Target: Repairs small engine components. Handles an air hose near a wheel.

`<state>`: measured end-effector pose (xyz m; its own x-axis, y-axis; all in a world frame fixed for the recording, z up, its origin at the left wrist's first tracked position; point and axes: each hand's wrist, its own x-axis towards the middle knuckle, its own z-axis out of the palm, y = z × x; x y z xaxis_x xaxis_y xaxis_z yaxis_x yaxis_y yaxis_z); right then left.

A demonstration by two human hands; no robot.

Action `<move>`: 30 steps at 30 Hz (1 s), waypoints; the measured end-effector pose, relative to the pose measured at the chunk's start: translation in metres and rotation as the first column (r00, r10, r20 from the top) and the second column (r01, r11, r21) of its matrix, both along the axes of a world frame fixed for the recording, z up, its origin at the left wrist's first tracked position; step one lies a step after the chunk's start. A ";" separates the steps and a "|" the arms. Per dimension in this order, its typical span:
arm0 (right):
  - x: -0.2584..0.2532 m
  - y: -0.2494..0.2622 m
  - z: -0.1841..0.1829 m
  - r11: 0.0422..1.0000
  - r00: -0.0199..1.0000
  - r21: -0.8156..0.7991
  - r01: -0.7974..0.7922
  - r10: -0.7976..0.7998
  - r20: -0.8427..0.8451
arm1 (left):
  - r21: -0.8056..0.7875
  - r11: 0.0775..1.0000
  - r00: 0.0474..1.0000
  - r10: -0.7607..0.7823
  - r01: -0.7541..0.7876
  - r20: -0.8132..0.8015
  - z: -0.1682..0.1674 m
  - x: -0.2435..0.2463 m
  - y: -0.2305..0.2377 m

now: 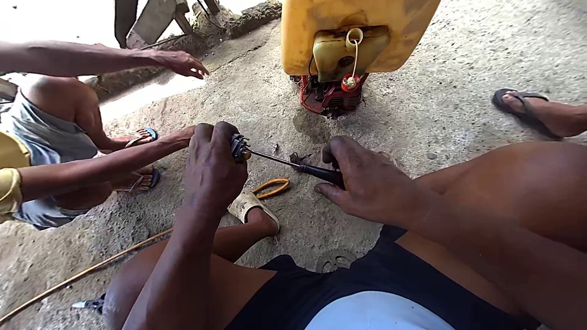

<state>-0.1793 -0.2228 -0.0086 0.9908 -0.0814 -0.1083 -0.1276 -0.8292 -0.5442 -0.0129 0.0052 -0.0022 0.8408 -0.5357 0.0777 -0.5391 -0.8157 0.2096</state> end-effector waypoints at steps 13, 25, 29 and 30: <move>0.001 0.001 -0.002 1.000 0.987 -0.002 0.021 -0.021 0.160 | -0.036 0.999 0.999 0.040 -0.040 0.024 0.005 0.000 0.003; 0.000 0.000 -0.002 0.998 0.983 -0.055 0.018 -0.008 0.186 | -0.069 0.997 0.999 0.036 -0.033 0.038 0.007 0.001 0.001; 0.000 0.001 -0.001 0.998 0.987 -0.066 -0.002 0.013 0.160 | -0.052 0.998 0.999 0.018 -0.016 0.045 0.005 0.001 0.002; 0.000 0.001 -0.001 0.998 0.985 -0.057 -0.003 0.012 0.175 | -0.042 0.999 0.999 0.015 -0.013 0.044 0.004 0.001 0.001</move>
